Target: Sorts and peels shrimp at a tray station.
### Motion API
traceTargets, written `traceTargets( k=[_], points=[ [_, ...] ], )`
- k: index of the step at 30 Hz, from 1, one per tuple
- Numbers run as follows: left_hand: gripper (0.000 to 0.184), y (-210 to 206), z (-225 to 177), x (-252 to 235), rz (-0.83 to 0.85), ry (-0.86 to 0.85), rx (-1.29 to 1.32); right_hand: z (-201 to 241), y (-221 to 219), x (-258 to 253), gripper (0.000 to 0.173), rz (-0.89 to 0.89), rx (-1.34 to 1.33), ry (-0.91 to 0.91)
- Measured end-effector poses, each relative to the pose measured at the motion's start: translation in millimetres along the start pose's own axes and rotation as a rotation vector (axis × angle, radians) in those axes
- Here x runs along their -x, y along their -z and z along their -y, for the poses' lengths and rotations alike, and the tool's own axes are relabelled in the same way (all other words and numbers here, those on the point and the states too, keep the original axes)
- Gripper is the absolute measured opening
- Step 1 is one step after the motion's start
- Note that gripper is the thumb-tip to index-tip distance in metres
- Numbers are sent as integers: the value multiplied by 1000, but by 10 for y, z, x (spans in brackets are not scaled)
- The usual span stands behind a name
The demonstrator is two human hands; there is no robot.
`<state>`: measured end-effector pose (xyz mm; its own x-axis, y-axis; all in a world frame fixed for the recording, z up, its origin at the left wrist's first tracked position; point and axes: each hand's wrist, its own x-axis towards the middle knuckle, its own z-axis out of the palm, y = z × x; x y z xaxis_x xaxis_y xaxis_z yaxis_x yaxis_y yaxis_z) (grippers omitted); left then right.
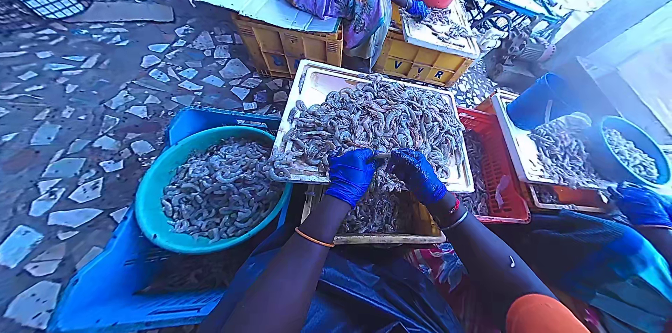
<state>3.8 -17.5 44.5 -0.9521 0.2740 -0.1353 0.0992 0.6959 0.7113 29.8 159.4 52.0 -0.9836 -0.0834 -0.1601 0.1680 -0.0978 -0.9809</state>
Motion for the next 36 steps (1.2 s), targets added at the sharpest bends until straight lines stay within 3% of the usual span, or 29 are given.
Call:
traceTargets(
  k=[4,6,8,10,11,12,18,21,24,27,30,32,34,36],
  points=[
    [25,-16,120,-34,-32,39,-41,102,60,7,35,-60,-336,76],
    [31,31,198,-66,1,96,33,256,202,17,33,-8,-269,131],
    [37,31,268,-93,24,108,213,300,380,17,31,91,163,135],
    [36,-18,260,-73,7,57,399,249,421,-27,35,205,877,-71],
    [37,-35,221,-57,1,54,485,175,364,-74,41,249,1100,-174],
    [37,-44,187,-44,10,67,562,106,289,-99,45,250,1148,-201],
    [34,-287,80,-43,42,37,936,-31,-37,-111,28,74,559,-23],
    [36,-318,69,-39,16,-4,1036,-57,-157,-118,23,-18,277,-72],
    [35,-314,116,-50,24,-34,1139,-40,-222,-96,21,-55,170,-107],
    [30,-252,145,-81,24,60,1316,-24,-194,-75,24,-2,161,-19],
    [30,-148,166,-80,-33,171,1209,145,-20,-55,31,196,406,50],
    [30,-109,189,-60,-63,142,1035,256,130,-54,30,310,786,-26],
    [30,-58,174,-31,-58,84,883,306,209,-86,35,345,1228,-160],
    [32,-76,178,-43,-54,41,815,305,255,-123,51,292,1365,-232]
  ],
)
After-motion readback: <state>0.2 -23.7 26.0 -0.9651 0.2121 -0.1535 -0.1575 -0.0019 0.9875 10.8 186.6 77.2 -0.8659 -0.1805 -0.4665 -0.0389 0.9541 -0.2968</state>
